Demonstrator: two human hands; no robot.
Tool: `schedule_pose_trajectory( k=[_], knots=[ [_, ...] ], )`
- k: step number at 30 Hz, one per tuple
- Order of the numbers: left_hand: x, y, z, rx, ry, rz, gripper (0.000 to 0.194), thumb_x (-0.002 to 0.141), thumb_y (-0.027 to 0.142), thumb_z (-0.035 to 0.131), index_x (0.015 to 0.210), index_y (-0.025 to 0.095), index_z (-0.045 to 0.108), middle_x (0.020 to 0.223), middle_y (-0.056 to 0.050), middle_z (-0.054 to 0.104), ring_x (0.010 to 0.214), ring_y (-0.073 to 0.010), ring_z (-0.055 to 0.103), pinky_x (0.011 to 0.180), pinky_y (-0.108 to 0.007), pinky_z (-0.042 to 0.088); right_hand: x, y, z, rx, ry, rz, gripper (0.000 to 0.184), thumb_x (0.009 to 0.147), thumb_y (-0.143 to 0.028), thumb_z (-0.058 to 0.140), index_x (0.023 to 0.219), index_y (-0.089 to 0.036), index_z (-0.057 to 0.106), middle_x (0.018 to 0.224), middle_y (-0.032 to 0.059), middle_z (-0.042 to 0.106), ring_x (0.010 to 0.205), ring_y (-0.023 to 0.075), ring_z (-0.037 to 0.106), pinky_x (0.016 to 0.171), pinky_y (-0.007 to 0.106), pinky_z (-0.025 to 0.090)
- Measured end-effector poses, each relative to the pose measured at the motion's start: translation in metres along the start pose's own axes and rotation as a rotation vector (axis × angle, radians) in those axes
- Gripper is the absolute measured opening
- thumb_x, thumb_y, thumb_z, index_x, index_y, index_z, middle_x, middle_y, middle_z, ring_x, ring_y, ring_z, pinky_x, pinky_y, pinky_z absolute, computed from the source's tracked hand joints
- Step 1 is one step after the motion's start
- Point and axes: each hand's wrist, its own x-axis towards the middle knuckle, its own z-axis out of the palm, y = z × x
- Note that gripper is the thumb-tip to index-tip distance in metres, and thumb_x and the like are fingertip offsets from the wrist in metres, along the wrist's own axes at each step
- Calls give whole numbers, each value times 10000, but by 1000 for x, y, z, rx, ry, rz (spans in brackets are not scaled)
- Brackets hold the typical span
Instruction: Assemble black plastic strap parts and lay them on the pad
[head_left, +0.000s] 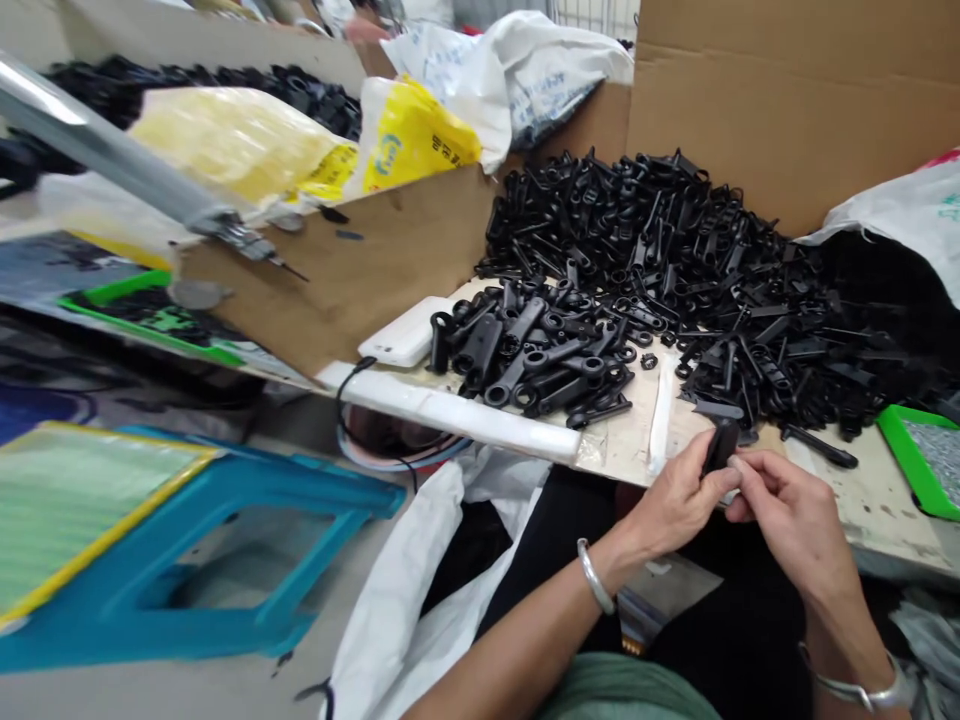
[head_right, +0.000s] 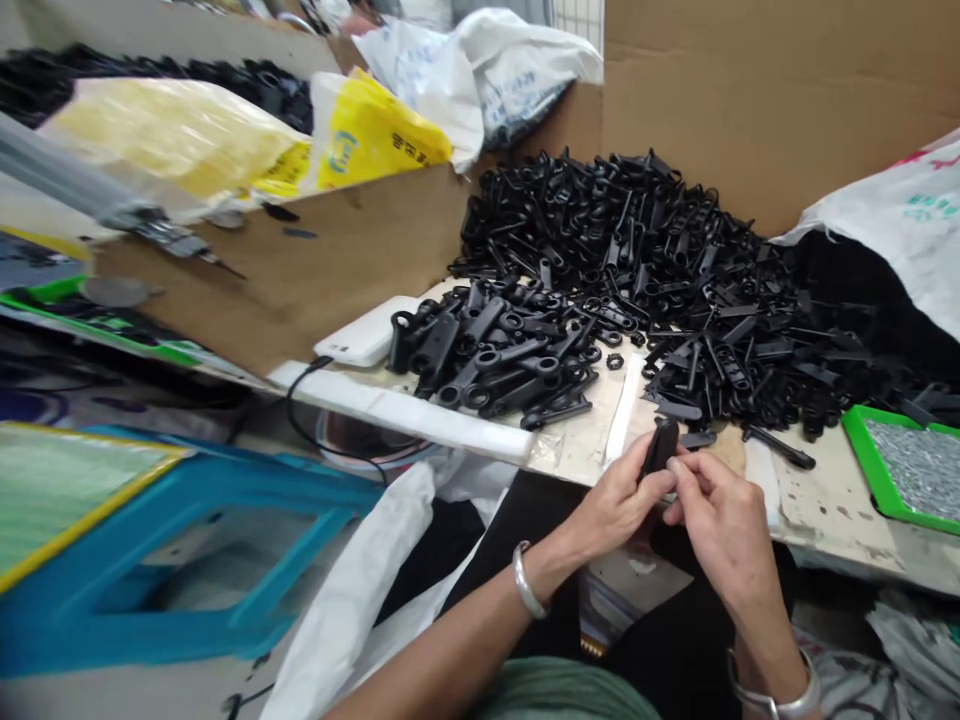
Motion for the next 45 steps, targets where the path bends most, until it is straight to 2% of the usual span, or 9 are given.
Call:
schedule_pose_trajectory(
  k=[4, 9, 12, 19, 24, 28, 33, 37, 45],
  knots=[
    [0, -5, -3, 70, 28, 14, 398, 899, 390, 534, 1216, 150, 528, 1060, -80, 632, 970, -223, 594, 886, -332, 472, 2, -9, -6, 14, -57, -28, 335, 837, -494, 569, 732, -184, 642, 460, -23, 560, 430, 132, 549, 478, 242, 419],
    [-2, -15, 2, 23, 12, -52, 569, 923, 517, 455, 1350, 143, 426, 765, -11, 603, 662, -167, 570, 644, -279, 471, 2, -13, -8, -33, -160, -45, 371, 894, -467, 497, 655, -193, 570, 464, -29, 549, 426, 105, 524, 494, 225, 404],
    [-4, -18, 5, 61, 12, -19, 633, 923, 539, 438, 1398, 126, 373, 721, 5, 584, 658, -159, 558, 655, -275, 463, 0, -15, -6, -29, -209, -4, 397, 913, -481, 450, 636, -205, 519, 478, -27, 563, 380, 92, 492, 452, 219, 384],
    [-3, -11, 0, 47, -3, -58, 456, 963, 391, 404, 1335, 134, 461, 760, -2, 561, 660, -134, 523, 644, -263, 446, -1, -7, -3, -176, -121, -39, 381, 911, -450, 438, 615, -218, 504, 503, -7, 572, 400, 111, 501, 447, 239, 388],
    [-5, -3, -2, 22, -49, -55, 434, 947, 352, 437, 1303, 118, 521, 725, 8, 524, 623, -117, 491, 613, -248, 420, 5, 2, -7, 65, 9, -88, 334, 888, -491, 552, 994, -198, 673, 874, 51, 719, 743, 171, 667, 700, 290, 536],
    [-7, 1, -1, -1, -58, -87, 433, 932, 350, 478, 1301, 127, 523, 724, 10, 521, 641, -123, 488, 622, -255, 414, 11, 4, -7, 255, -81, -90, 399, 846, -445, 639, 1177, -225, 665, 1097, 69, 723, 967, 209, 678, 833, 332, 556],
    [-9, 0, -4, -368, -198, -230, 425, 903, 508, 521, 1084, 137, 619, 813, -40, 576, 707, -139, 530, 648, -264, 446, 15, 1, -11, 344, -142, -63, 331, 807, -412, 685, 1075, -222, 730, 817, 19, 735, 579, 141, 648, 573, 291, 571],
    [-9, 1, -5, -677, -226, -360, 343, 855, 453, 626, 933, 119, 631, 846, -65, 602, 690, -128, 554, 647, -260, 468, 16, -3, -12, 258, -104, -114, 292, 804, -368, 686, 1055, -233, 745, 688, -8, 688, 571, 146, 639, 538, 272, 554],
    [-8, -4, -1, -765, -100, -362, 328, 825, 421, 682, 864, 101, 625, 743, -41, 611, 605, -102, 557, 606, -228, 458, 13, 6, -6, 112, -94, -200, 395, 828, -287, 654, 1222, -270, 663, 997, 37, 693, 609, 122, 631, 631, 295, 578]
  ],
)
